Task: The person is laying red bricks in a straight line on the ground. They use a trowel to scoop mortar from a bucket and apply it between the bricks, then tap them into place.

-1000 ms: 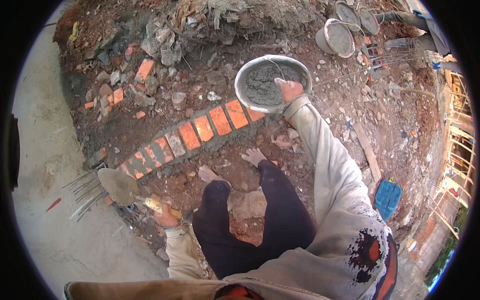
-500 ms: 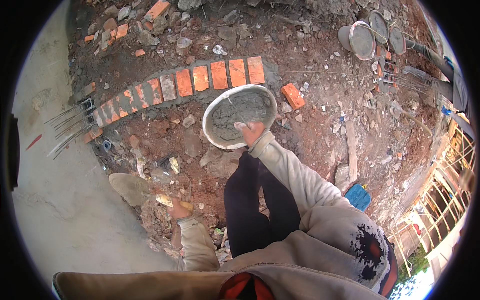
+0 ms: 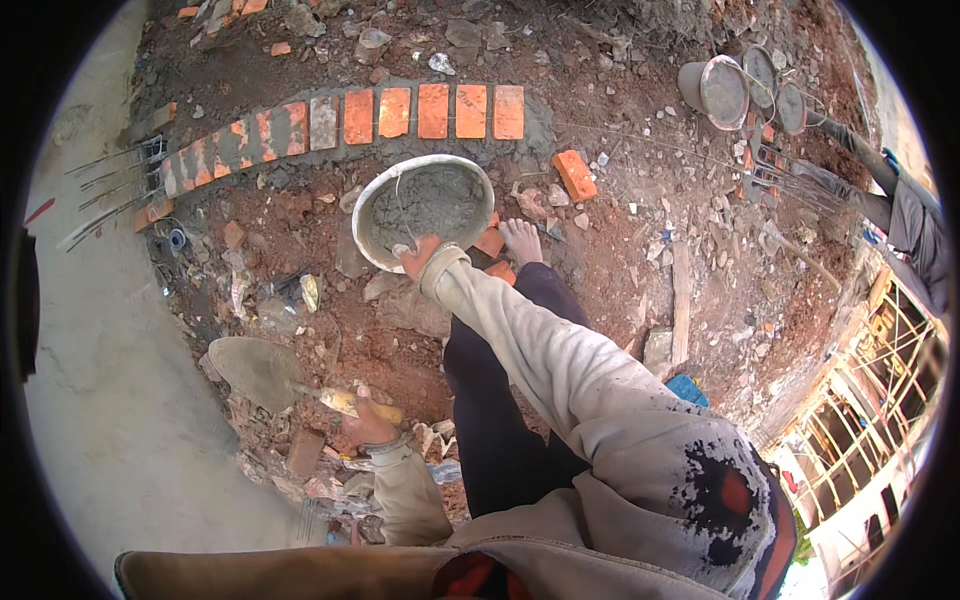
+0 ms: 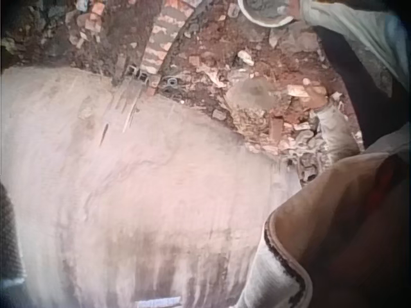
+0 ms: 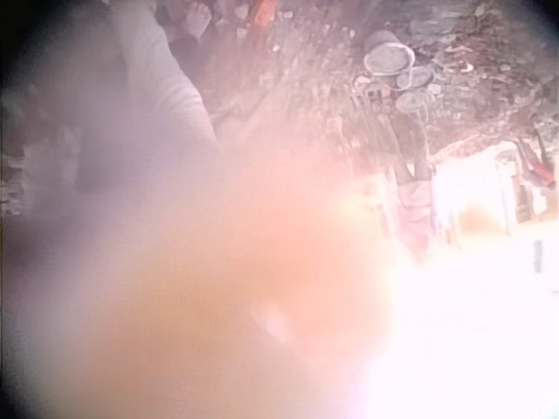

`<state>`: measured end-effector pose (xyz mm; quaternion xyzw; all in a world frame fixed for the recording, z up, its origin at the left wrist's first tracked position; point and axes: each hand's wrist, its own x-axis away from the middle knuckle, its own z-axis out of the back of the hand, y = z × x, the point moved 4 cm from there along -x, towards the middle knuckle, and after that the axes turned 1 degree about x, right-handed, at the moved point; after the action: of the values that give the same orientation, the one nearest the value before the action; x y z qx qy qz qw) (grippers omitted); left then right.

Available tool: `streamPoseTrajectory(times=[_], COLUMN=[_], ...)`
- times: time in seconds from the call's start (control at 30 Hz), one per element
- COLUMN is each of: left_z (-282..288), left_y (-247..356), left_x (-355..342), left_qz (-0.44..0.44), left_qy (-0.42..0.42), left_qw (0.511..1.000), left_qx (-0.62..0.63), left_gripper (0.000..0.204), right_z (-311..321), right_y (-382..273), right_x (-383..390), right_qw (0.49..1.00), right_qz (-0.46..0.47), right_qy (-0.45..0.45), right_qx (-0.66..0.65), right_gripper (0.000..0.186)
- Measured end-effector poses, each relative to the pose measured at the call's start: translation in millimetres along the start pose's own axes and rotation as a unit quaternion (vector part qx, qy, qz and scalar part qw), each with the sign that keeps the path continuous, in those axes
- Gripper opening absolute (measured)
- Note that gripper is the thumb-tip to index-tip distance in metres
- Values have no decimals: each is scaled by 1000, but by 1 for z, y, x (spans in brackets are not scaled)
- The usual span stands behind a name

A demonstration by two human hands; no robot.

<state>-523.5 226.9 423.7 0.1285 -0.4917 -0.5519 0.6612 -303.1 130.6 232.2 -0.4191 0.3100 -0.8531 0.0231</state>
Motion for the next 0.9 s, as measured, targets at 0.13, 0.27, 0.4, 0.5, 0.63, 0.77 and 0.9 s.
streamPoseTrajectory(times=[0.13,0.27,0.4,0.5,0.63,0.77,0.9], left_z=[-57,-160,-293,-334,-326,-275,-259], left_y=[-30,-51,-57,-76,-108,-145,-192], left_x=[-5,-4,18,42,-18,-134,-201], left_qz=[30,-42,-185,-159,-395,-359,-238], left_qy=[-64,-105,-161,-260,-107,114,62], left_qw=[996,992,949,953,832,800,892], left_qx=[52,59,-198,10,-375,-466,-380], left_gripper=[38,52,51,47,51,78,76], right_z=[-16,27,102,148,207,215,170], right_y=[29,12,14,77,165,243,294], right_x=[-27,-19,12,-23,-79,-102,-148], right_qw=[977,971,958,988,958,937,859], right_qz=[-39,130,247,86,169,176,111], right_qy=[-159,-192,-107,-126,8,-6,-89], right_qx=[136,52,-103,26,231,303,491], right_gripper=[57,47,45,39,45,44,46])
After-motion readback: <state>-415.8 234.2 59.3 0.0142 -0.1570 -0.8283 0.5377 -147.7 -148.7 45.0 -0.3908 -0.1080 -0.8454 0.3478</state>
